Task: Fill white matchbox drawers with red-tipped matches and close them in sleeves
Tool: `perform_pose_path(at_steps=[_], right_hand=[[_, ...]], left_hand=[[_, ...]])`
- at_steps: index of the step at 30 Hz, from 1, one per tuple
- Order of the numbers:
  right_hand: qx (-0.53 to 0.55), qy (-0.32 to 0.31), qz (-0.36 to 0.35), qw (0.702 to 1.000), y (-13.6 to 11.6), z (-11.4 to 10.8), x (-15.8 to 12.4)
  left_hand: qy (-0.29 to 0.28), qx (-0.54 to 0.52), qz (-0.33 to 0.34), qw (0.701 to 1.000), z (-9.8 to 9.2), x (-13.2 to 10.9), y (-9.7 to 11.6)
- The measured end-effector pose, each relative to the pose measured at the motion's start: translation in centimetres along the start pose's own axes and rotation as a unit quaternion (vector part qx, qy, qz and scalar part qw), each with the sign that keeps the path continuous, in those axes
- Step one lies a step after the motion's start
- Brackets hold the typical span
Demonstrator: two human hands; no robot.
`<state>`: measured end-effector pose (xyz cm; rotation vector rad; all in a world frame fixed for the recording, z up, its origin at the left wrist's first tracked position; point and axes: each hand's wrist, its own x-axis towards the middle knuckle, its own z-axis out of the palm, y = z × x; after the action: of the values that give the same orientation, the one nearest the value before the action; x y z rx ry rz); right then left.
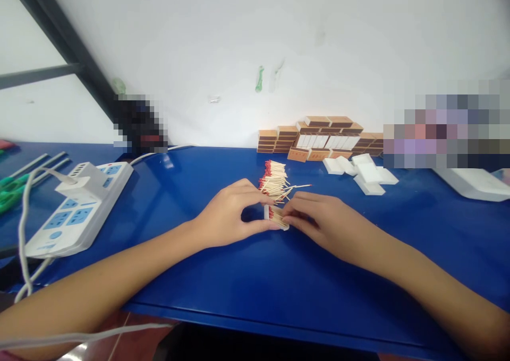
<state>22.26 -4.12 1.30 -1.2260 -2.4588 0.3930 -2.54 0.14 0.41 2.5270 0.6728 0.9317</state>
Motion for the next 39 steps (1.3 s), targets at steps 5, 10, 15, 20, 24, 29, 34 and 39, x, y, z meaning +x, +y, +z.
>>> perform_pose_path(at_steps=[5, 10, 15, 20, 24, 29, 34, 39], right_hand=[[-0.025, 0.024, -0.004, 0.999, -0.3, 0.0, -0.1], [-0.028, 0.032, -0.020, 0.999, -0.3, 0.2, 0.0], [-0.039, 0.060, -0.012, 0.997, -0.1, -0.3, 0.0], [-0.053, 0.131, 0.062, 0.988, 0.3, -0.9, 0.1], [-0.063, 0.168, 0.102, 0.978, 0.7, -0.9, 0.2], [-0.120, 0.218, 0.140, 0.958, 2.4, -1.8, 0.4], [-0.182, 0.251, 0.249, 0.917, 5.7, -3.2, 0.5], [-0.186, 0.242, 0.290, 0.907, 7.2, -4.9, 0.4]], left_hand=[[-0.047, 0.015, -0.022, 0.999, 0.0, -0.2, -0.3], [-0.070, 0.026, -0.019, 0.997, 0.0, -0.4, -0.6], [-0.064, 0.038, 0.000, 0.997, -0.2, -0.2, -0.4], [0.010, 0.046, 0.041, 0.998, -0.5, 0.0, 0.1], [-0.025, 0.059, 0.026, 0.998, -0.2, -0.1, -0.1], [-0.012, 0.087, 0.025, 0.996, 0.2, -0.3, -0.5], [-0.041, 0.086, 0.018, 0.995, 0.0, -0.3, -0.4], [-0.014, 0.094, 0.023, 0.995, 0.0, -0.4, -0.4]])
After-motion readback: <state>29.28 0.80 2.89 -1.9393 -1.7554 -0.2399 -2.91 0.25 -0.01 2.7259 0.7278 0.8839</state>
